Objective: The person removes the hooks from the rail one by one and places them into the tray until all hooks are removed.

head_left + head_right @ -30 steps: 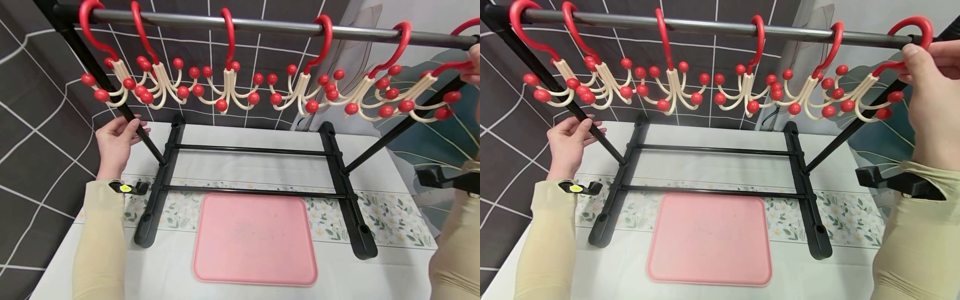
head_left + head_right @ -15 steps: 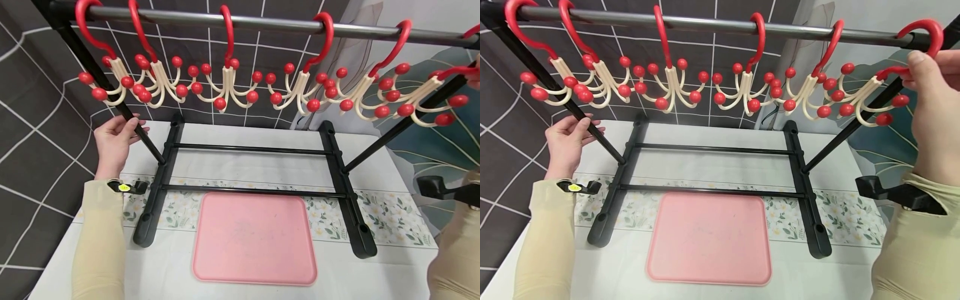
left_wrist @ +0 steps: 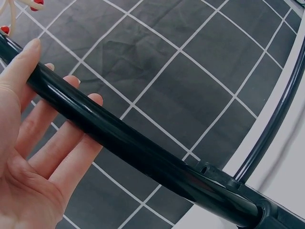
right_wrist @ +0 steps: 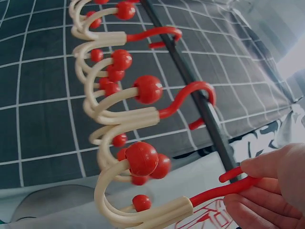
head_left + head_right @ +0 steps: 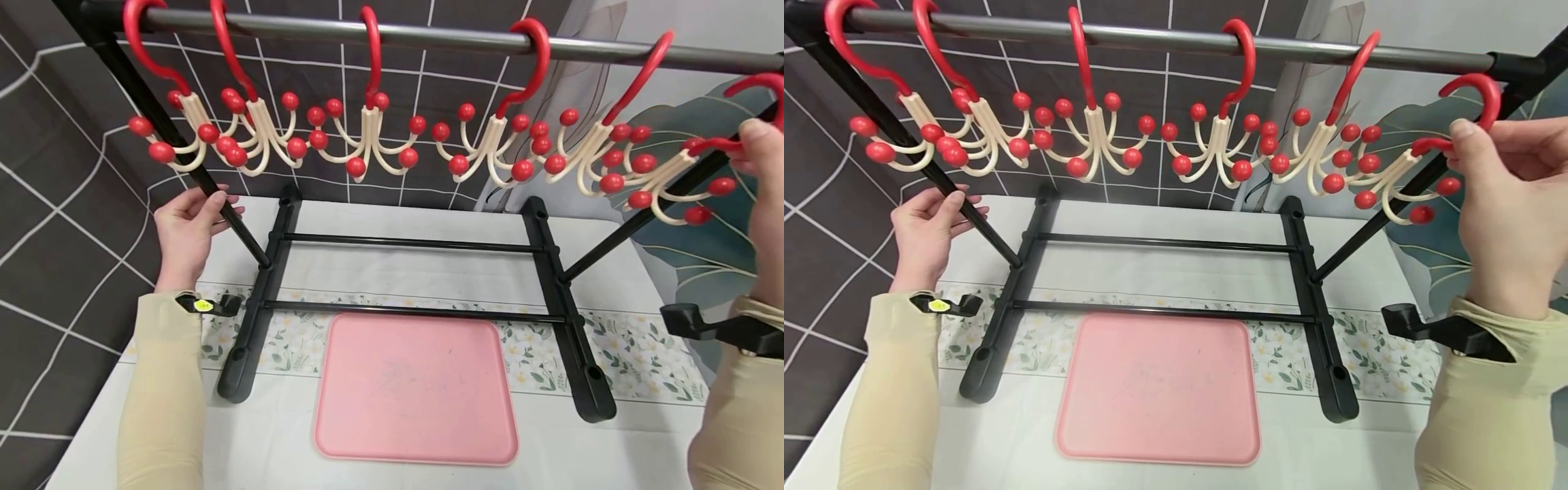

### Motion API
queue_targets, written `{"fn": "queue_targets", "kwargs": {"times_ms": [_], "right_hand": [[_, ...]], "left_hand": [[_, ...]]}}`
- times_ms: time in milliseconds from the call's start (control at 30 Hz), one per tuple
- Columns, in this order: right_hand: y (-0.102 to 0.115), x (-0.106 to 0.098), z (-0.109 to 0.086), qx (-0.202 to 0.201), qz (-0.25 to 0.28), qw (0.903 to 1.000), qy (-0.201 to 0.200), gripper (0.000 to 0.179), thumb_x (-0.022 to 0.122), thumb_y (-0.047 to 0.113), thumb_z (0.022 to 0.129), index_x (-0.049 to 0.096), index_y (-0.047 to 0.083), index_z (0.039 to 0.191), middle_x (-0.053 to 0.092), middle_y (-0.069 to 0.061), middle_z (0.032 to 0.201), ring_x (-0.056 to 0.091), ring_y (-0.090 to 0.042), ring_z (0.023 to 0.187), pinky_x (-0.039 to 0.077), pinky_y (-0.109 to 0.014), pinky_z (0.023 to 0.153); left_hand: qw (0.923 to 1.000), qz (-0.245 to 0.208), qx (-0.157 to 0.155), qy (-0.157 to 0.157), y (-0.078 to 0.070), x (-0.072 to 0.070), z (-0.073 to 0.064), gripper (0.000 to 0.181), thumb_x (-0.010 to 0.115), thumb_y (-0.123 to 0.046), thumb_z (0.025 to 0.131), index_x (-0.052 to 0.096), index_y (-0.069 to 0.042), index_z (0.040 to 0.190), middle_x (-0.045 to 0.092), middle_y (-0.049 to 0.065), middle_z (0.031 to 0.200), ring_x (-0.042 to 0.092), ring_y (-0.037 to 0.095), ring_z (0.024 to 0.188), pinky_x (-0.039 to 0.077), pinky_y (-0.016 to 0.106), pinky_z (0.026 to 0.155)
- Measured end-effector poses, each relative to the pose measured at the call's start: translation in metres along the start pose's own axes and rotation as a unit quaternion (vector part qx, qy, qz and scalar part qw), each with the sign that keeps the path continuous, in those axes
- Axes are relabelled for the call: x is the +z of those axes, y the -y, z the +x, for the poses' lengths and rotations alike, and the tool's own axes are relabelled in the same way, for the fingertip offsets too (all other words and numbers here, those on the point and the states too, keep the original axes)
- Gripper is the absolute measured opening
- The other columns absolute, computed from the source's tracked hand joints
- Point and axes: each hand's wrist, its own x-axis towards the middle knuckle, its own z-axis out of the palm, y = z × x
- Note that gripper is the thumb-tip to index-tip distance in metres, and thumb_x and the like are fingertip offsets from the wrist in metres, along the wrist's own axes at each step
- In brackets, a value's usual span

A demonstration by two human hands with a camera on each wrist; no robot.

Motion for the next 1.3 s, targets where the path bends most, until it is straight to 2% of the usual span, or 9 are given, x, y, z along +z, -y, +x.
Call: {"fn": "queue_targets", "kwargs": {"times_ms": [67, 167, 300, 500, 600, 767, 933, 1033, 1300], "right_hand": [[0.003, 0.002, -0.006, 0.028, -0.005, 0.9996, -0.003, 0.009, 0.064, 0.027, 0.103, 0.062, 0.036, 0.105, 0.061, 0.025, 0.097, 0.056, 0.011, 0.087, 0.040, -0.016, 0.099], [0.008, 0.003, -0.015, 0.072, 0.000, 0.9974, -0.006, 0.008, 0.071, 0.031, 0.098, 0.067, 0.032, 0.105, 0.066, 0.021, 0.097, 0.059, 0.011, 0.082, 0.045, -0.011, 0.083], [0.006, 0.006, -0.028, 0.106, 0.019, 0.9941, -0.003, 0.022, 0.078, 0.032, 0.092, 0.075, 0.020, 0.111, 0.071, 0.015, 0.098, 0.064, 0.008, 0.080, 0.044, -0.008, 0.071], [-0.009, 0.018, -0.050, 0.050, 0.011, 0.9984, 0.023, 0.024, 0.078, 0.025, 0.092, 0.079, 0.010, 0.109, 0.069, 0.014, 0.095, 0.064, 0.004, 0.079, 0.050, -0.014, 0.078], [-0.016, 0.025, -0.059, 0.023, 0.000, 0.9989, 0.040, 0.023, 0.079, 0.023, 0.092, 0.079, 0.007, 0.107, 0.069, 0.015, 0.091, 0.064, 0.004, 0.076, 0.050, -0.013, 0.074], [-0.024, 0.037, -0.076, 0.025, -0.004, 0.9959, 0.086, 0.025, 0.081, 0.022, 0.090, 0.079, 0.002, 0.104, 0.068, 0.019, 0.087, 0.064, 0.002, 0.072, 0.048, -0.012, 0.065], [-0.024, 0.052, -0.096, 0.030, 0.005, 0.9899, 0.139, 0.027, 0.081, 0.023, 0.090, 0.077, -0.001, 0.102, 0.067, 0.018, 0.086, 0.065, 0.001, 0.069, 0.050, -0.012, 0.064], [-0.023, 0.061, -0.108, 0.018, 0.023, 0.9860, 0.164, 0.025, 0.082, 0.020, 0.089, 0.076, -0.001, 0.100, 0.069, 0.014, 0.085, 0.066, 0.000, 0.066, 0.052, -0.011, 0.064], [-0.018, 0.081, -0.140, -0.011, 0.078, 0.9707, 0.227, 0.016, 0.084, 0.011, 0.086, 0.076, 0.001, 0.095, 0.075, -0.008, 0.084, 0.070, -0.007, 0.062, 0.053, -0.013, 0.057]], "left_hand": [[1.0000, 0.001, 0.001, 0.001, 0.000, 0.000, 0.000, 0.033, 0.077, -0.008, 0.091, 0.069, 0.012, 0.117, 0.075, 0.014, 0.095, 0.076, 0.020, 0.082, 0.059, 0.025, 0.078], [1.0000, 0.001, 0.004, 0.000, 0.001, 0.000, 0.000, 0.030, 0.077, -0.008, 0.091, 0.071, 0.010, 0.115, 0.075, 0.014, 0.094, 0.076, 0.020, 0.081, 0.060, 0.025, 0.077], [1.0000, -0.002, 0.006, -0.001, 0.002, 0.001, 0.000, 0.025, 0.076, -0.005, 0.092, 0.072, 0.008, 0.113, 0.075, 0.013, 0.093, 0.076, 0.019, 0.079, 0.060, 0.026, 0.077], [1.0000, -0.002, 0.006, 0.001, 0.002, 0.000, 0.000, 0.027, 0.076, -0.006, 0.092, 0.072, 0.009, 0.114, 0.075, 0.013, 0.093, 0.076, 0.019, 0.080, 0.060, 0.025, 0.077], [1.0000, 0.002, 0.007, 0.001, 0.001, 0.001, 0.000, 0.028, 0.076, -0.007, 0.092, 0.072, 0.009, 0.114, 0.075, 0.013, 0.094, 0.076, 0.019, 0.080, 0.060, 0.025, 0.077], [1.0000, 0.001, 0.007, 0.001, 0.001, 0.001, 0.000, 0.025, 0.075, -0.005, 0.092, 0.072, 0.009, 0.114, 0.075, 0.013, 0.093, 0.076, 0.019, 0.080, 0.060, 0.025, 0.077], [0.9999, -0.009, 0.005, 0.000, 0.001, 0.001, 0.000, 0.025, 0.075, -0.005, 0.092, 0.072, 0.009, 0.113, 0.075, 0.014, 0.093, 0.076, 0.020, 0.079, 0.060, 0.026, 0.076], [0.9999, -0.010, 0.004, 0.001, 0.001, 0.001, 0.000, 0.026, 0.076, -0.006, 0.092, 0.072, 0.009, 0.113, 0.075, 0.013, 0.093, 0.075, 0.020, 0.079, 0.060, 0.026, 0.077], [1.0000, -0.001, 0.003, 0.000, 0.001, 0.001, 0.000, 0.025, 0.075, -0.006, 0.093, 0.072, 0.008, 0.113, 0.075, 0.013, 0.094, 0.075, 0.019, 0.080, 0.060, 0.025, 0.077]]}}
